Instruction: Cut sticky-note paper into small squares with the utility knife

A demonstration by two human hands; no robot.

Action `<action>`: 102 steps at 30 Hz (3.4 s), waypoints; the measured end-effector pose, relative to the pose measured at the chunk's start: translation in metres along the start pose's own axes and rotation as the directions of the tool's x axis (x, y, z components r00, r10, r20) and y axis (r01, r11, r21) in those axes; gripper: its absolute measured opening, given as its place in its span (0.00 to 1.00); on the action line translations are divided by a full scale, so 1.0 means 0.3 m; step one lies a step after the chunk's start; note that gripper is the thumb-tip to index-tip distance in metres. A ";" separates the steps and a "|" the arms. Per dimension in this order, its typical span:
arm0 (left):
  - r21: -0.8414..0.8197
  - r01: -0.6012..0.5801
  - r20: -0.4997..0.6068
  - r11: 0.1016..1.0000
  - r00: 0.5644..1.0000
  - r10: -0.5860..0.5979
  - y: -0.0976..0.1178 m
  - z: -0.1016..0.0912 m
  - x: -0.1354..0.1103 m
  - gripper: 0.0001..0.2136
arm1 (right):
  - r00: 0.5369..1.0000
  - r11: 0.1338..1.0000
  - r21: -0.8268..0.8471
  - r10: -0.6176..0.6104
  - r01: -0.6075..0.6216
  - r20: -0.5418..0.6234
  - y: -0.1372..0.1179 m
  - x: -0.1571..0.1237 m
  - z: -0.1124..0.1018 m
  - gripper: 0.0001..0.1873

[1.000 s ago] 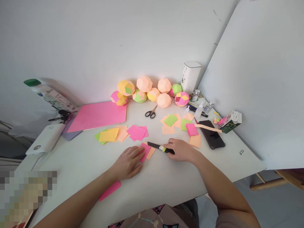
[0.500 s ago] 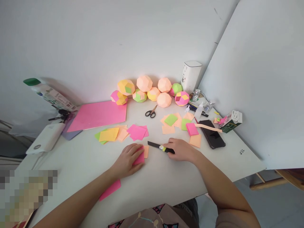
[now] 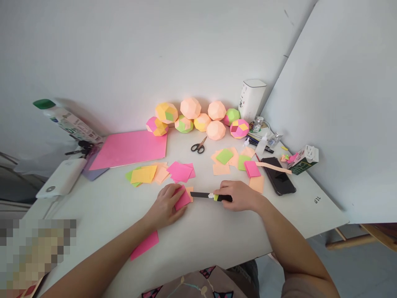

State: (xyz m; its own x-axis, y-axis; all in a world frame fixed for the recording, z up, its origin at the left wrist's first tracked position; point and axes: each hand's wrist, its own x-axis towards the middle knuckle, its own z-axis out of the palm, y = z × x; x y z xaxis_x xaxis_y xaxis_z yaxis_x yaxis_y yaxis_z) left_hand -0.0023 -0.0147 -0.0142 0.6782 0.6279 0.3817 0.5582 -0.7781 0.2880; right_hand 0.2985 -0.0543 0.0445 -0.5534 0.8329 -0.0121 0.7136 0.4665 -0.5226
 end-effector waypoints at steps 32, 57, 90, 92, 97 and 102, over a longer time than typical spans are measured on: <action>0.060 0.012 0.003 0.998 1.000 -0.012 0.002 -0.002 0.005 0.13 | 0.993 0.997 0.062 -0.047 0.040 0.109 -0.013 -0.007 0.002 0.27; 0.100 -0.013 0.021 0.995 1.000 0.011 0.004 0.005 -0.002 0.14 | 0.989 0.999 -0.021 -0.040 0.044 0.143 -0.024 -0.005 -0.001 0.25; 0.120 -0.037 0.003 0.992 0.999 0.037 0.034 -0.010 0.011 0.08 | 0.988 0.990 -0.140 0.029 -0.007 0.150 -0.092 -0.003 0.043 0.23; 0.126 -0.039 0.007 0.991 0.999 0.039 0.034 -0.008 0.010 0.08 | 0.987 0.990 -0.141 0.033 -0.011 0.155 -0.097 -0.001 0.042 0.23; 0.095 -0.034 0.010 0.995 0.999 0.033 0.032 -0.011 0.014 0.08 | 0.990 0.989 -0.145 0.039 -0.019 0.136 -0.102 0.004 0.052 0.23; 0.105 -0.055 0.007 0.993 0.998 0.055 0.031 -0.013 0.017 0.07 | 0.992 0.990 -0.140 0.046 -0.029 0.117 -0.095 0.006 0.055 0.24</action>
State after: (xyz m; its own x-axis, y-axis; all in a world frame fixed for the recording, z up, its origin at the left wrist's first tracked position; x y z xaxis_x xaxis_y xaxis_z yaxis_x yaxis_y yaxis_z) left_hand 0.0044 -0.0189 -0.0061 0.7110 0.5845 0.3910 0.5671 -0.8053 0.1726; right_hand 0.2699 -0.0710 0.0454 -0.5668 0.8126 -0.1358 0.7823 0.4791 -0.3979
